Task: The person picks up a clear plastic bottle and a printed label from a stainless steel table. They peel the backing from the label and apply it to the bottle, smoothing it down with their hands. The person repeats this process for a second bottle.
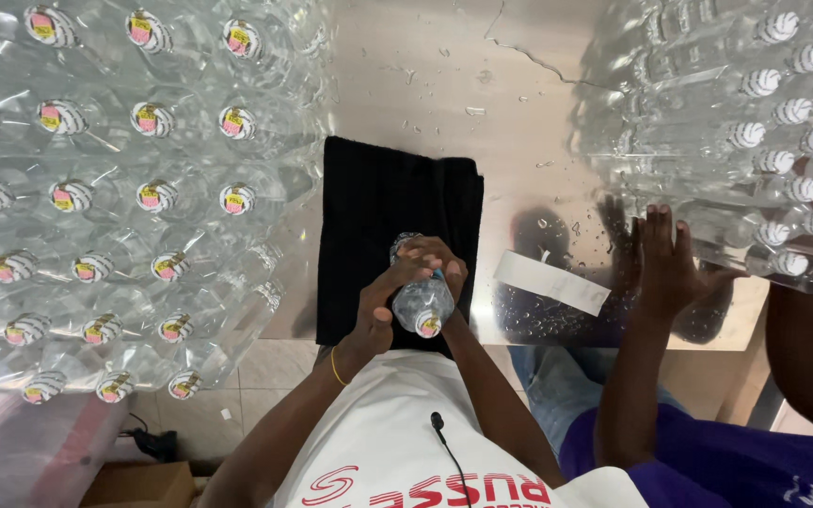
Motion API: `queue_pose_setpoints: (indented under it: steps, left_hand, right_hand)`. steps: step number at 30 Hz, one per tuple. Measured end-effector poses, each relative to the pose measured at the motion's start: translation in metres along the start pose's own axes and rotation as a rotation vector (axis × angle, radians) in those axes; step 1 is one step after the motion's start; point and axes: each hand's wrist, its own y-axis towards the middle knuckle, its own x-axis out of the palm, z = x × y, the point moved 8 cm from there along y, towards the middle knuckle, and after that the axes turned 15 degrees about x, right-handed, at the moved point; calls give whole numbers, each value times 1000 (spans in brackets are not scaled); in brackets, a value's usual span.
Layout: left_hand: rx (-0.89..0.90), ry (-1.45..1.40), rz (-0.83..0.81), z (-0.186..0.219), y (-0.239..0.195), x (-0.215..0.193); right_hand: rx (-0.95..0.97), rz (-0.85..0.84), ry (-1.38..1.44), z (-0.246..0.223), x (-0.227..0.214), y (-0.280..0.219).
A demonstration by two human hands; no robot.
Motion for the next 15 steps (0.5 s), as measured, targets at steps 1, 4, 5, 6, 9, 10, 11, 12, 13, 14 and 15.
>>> queue_pose_setpoints:
  steps: [1, 4, 5, 6, 9, 10, 11, 12, 13, 14, 15]
  left_hand:
    - [-7, 2, 1, -3, -6, -3]
    - [-60, -21, 37, -11, -28, -10]
    - [-52, -29, 75, -10, -34, -14]
    - [-42, -34, 116, -10, -40, -18]
    - [103, 21, 155, 0, -43, -22]
    - [101, 23, 156, 0, -45, -22]
    - [119, 40, 155, 3, -48, -22]
    - [137, 57, 154, 5, -51, -22]
    - [136, 59, 157, 5, -54, -22]
    - [138, 56, 152, 5, -57, -20]
    - [140, 54, 147, 6, -61, -18]
  right_hand:
    - [5, 5, 3, 2, -1, 1]
    - [-86, -28, -110, -10, 11, -2]
    - [-113, -45, -153, -18, 19, 1]
    - [-138, -65, -196, -25, 28, 4]
    - [59, -60, -212, -27, 34, -10]
    - [62, -59, -210, -37, 34, -7]
    - [183, -143, -150, -37, 39, -3]
    - [305, -228, -91, -38, 45, -2]
    - [308, -229, -90, -33, 38, -5]
    - [295, -252, -129, -29, 33, -9]
    - [283, -276, -167, -26, 28, -13]
